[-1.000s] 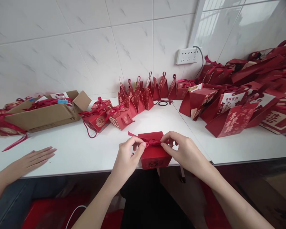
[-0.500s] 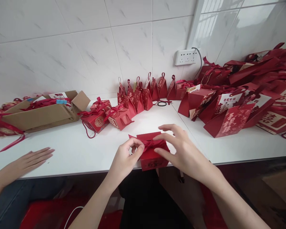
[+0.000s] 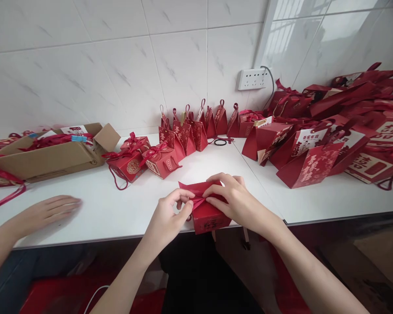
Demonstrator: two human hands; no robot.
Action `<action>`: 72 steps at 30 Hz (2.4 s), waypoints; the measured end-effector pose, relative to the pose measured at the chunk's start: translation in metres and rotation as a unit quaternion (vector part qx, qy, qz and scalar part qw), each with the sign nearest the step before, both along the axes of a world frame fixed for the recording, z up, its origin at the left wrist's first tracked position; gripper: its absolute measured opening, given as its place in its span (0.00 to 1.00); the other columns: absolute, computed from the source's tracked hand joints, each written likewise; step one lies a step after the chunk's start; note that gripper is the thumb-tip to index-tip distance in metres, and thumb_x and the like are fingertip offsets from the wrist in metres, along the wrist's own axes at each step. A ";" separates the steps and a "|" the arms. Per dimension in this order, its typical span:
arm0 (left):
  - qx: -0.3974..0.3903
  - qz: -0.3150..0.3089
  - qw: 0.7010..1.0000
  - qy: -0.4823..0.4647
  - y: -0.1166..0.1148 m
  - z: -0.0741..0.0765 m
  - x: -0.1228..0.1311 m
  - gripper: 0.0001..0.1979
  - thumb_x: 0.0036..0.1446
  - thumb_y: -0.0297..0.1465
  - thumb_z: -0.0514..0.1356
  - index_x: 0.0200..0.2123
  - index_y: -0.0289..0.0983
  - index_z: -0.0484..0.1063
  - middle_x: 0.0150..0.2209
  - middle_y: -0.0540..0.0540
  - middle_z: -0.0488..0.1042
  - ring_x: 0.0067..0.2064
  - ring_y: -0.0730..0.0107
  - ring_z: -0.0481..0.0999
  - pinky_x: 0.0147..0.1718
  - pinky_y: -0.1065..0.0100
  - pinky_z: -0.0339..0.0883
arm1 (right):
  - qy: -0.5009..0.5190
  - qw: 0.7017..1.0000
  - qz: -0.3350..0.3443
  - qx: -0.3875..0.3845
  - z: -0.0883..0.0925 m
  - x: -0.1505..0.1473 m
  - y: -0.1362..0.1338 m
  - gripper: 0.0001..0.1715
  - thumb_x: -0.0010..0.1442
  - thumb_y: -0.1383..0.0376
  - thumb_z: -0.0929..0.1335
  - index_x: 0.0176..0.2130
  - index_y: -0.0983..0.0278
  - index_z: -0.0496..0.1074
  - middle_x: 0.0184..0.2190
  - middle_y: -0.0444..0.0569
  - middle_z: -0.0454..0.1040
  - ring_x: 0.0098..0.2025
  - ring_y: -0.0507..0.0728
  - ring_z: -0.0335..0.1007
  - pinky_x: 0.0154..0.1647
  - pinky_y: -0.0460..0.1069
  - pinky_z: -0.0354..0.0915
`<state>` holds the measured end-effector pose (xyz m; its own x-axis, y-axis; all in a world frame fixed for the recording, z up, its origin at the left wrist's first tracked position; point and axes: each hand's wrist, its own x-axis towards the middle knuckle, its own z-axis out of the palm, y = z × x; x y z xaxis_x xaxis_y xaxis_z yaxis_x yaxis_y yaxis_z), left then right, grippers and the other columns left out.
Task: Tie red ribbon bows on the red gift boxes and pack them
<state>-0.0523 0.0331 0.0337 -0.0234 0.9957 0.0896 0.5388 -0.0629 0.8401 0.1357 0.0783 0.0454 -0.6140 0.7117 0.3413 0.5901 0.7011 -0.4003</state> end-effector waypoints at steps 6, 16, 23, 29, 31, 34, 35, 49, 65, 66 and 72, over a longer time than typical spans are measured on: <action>0.021 0.005 0.994 0.108 -0.002 0.008 0.007 0.13 0.57 0.42 0.53 0.32 0.39 0.71 0.31 0.48 0.72 0.34 0.67 0.67 0.32 0.67 0.59 | 0.086 0.996 -0.015 0.031 0.000 0.007 -0.003 0.11 0.62 0.64 0.65 0.46 0.60 0.71 0.46 0.53 0.70 0.49 0.59 0.67 0.50 0.56 0.60; -0.029 0.003 0.999 -0.038 0.001 0.009 0.009 0.21 0.59 0.46 0.50 0.21 0.38 0.57 0.20 0.53 0.58 0.25 0.73 0.60 0.25 0.71 0.56 | 0.039 0.966 -0.210 -0.146 -0.001 0.018 -0.025 0.25 0.63 0.49 0.58 0.22 0.60 0.57 0.14 0.40 0.62 0.17 0.51 0.54 0.21 0.46 0.51; -0.053 -0.007 0.997 -0.059 0.002 0.002 0.008 0.17 0.57 0.42 0.53 0.23 0.38 0.61 0.22 0.53 0.62 0.26 0.73 0.63 0.26 0.73 0.58 | 0.061 0.969 -0.192 -0.145 -0.005 0.015 -0.019 0.07 0.58 0.62 0.64 0.29 0.61 0.67 0.21 0.41 0.69 0.21 0.51 0.63 0.22 0.45 0.56; -0.046 -0.007 0.997 -0.054 0.003 -0.001 0.008 0.16 0.58 0.41 0.53 0.22 0.37 0.60 0.22 0.53 0.61 0.26 0.73 0.61 0.26 0.72 0.57 | 0.116 0.964 -0.191 -0.143 -0.009 0.012 -0.014 0.08 0.57 0.62 0.64 0.30 0.62 0.71 0.23 0.43 0.70 0.21 0.52 0.64 0.22 0.46 0.58; -0.051 -0.007 0.997 -0.061 0.003 -0.001 0.008 0.16 0.58 0.40 0.53 0.22 0.37 0.60 0.22 0.53 0.61 0.26 0.74 0.61 0.26 0.72 0.57 | 0.133 0.960 -0.183 -0.166 -0.008 0.011 -0.013 0.08 0.56 0.64 0.64 0.28 0.61 0.70 0.22 0.42 0.68 0.22 0.51 0.64 0.22 0.45 0.58; -0.059 -0.005 0.996 -0.070 0.002 0.000 0.009 0.16 0.58 0.40 0.53 0.22 0.38 0.59 0.22 0.54 0.61 0.26 0.74 0.61 0.27 0.72 0.56 | 0.159 0.959 -0.147 -0.184 -0.007 0.015 -0.014 0.06 0.55 0.67 0.63 0.27 0.61 0.67 0.22 0.40 0.68 0.24 0.50 0.64 0.25 0.44 0.60; -0.061 -0.005 0.996 -0.072 0.002 0.000 0.009 0.16 0.58 0.40 0.53 0.22 0.38 0.59 0.21 0.54 0.61 0.26 0.74 0.61 0.27 0.72 0.56 | 0.164 0.961 -0.129 -0.180 -0.007 0.017 -0.015 0.06 0.56 0.67 0.63 0.27 0.61 0.67 0.23 0.40 0.68 0.25 0.50 0.64 0.27 0.44 0.61; -0.051 -0.002 0.993 -0.105 0.000 -0.002 0.011 0.14 0.57 0.38 0.53 0.22 0.37 0.59 0.22 0.52 0.60 0.28 0.72 0.61 0.29 0.70 0.56 | 0.115 0.980 -0.159 0.029 -0.022 0.015 -0.016 0.14 0.60 0.57 0.62 0.26 0.59 0.69 0.20 0.43 0.69 0.18 0.53 0.66 0.19 0.47 0.62; -0.022 0.014 0.996 -0.086 0.000 -0.005 0.010 0.14 0.56 0.39 0.53 0.22 0.37 0.61 0.23 0.52 0.62 0.28 0.71 0.63 0.29 0.70 0.58 | 0.160 0.973 -0.118 0.115 -0.039 0.019 -0.023 0.09 0.61 0.67 0.61 0.28 0.60 0.61 0.24 0.44 0.66 0.27 0.52 0.65 0.29 0.47 0.63; -0.028 0.011 0.996 -0.086 0.001 -0.006 0.009 0.14 0.56 0.39 0.53 0.23 0.37 0.61 0.22 0.52 0.62 0.27 0.71 0.63 0.28 0.71 0.58 | 0.157 0.974 -0.115 0.119 -0.038 0.019 -0.022 0.09 0.61 0.68 0.61 0.28 0.60 0.61 0.24 0.44 0.66 0.27 0.52 0.65 0.29 0.47 0.62; -0.045 0.008 0.994 -0.098 0.004 -0.008 0.007 0.15 0.56 0.40 0.54 0.22 0.37 0.61 0.21 0.53 0.63 0.24 0.74 0.64 0.24 0.72 0.59 | 0.098 0.977 -0.128 0.140 -0.033 0.022 -0.020 0.10 0.61 0.69 0.61 0.27 0.61 0.61 0.19 0.42 0.65 0.22 0.51 0.61 0.29 0.48 0.60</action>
